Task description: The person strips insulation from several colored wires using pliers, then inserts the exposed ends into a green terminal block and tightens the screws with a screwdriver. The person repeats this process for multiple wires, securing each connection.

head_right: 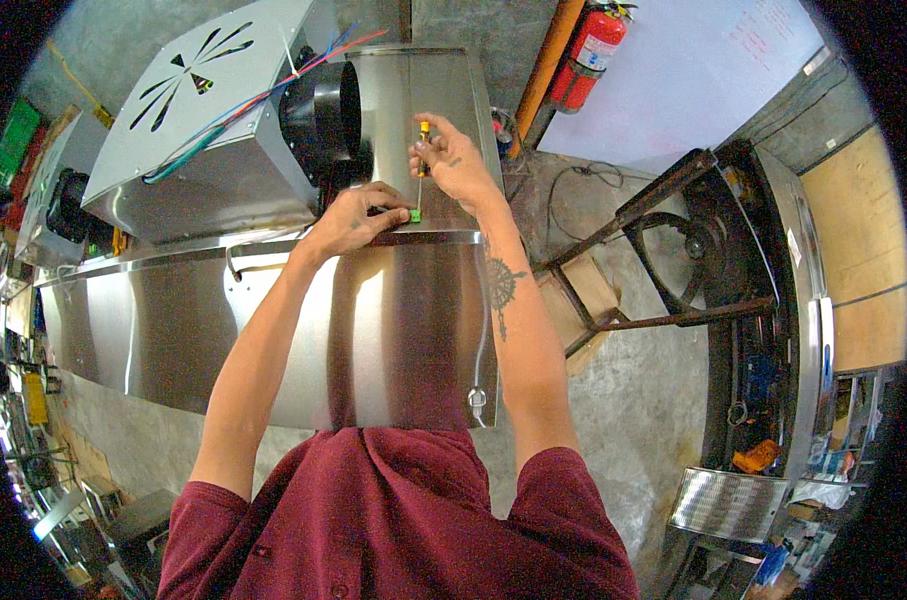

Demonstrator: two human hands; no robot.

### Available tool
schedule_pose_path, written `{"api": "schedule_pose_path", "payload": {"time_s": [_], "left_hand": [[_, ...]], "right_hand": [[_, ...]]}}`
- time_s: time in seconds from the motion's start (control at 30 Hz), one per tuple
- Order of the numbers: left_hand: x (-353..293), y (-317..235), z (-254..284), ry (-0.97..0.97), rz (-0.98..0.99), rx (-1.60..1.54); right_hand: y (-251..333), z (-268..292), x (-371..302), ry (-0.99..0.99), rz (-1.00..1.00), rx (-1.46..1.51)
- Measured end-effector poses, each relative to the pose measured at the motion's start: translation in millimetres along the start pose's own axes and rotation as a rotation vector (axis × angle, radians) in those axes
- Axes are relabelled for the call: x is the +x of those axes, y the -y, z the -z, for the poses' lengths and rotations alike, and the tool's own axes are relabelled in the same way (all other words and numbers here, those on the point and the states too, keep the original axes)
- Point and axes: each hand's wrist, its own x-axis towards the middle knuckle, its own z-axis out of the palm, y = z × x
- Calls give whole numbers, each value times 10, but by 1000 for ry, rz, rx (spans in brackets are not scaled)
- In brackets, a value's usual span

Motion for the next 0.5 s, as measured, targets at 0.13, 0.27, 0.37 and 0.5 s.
{"api": "schedule_pose_path", "payload": {"time_s": [0.13,0.27,0.37,0.5], "left_hand": [[-6,-9,8,0,19,-4],[19,7,7,11,24,9],[2,10,23,16,30,-6],[-15,-33,26,0,48,-9]], "right_hand": [[33,-53,5,-62,2,-294],[-39,25,-1,-67,-27,-245],[-13,10,-28,-2,-35,113],[67,-44,-13,-41,-23,-133]]}}
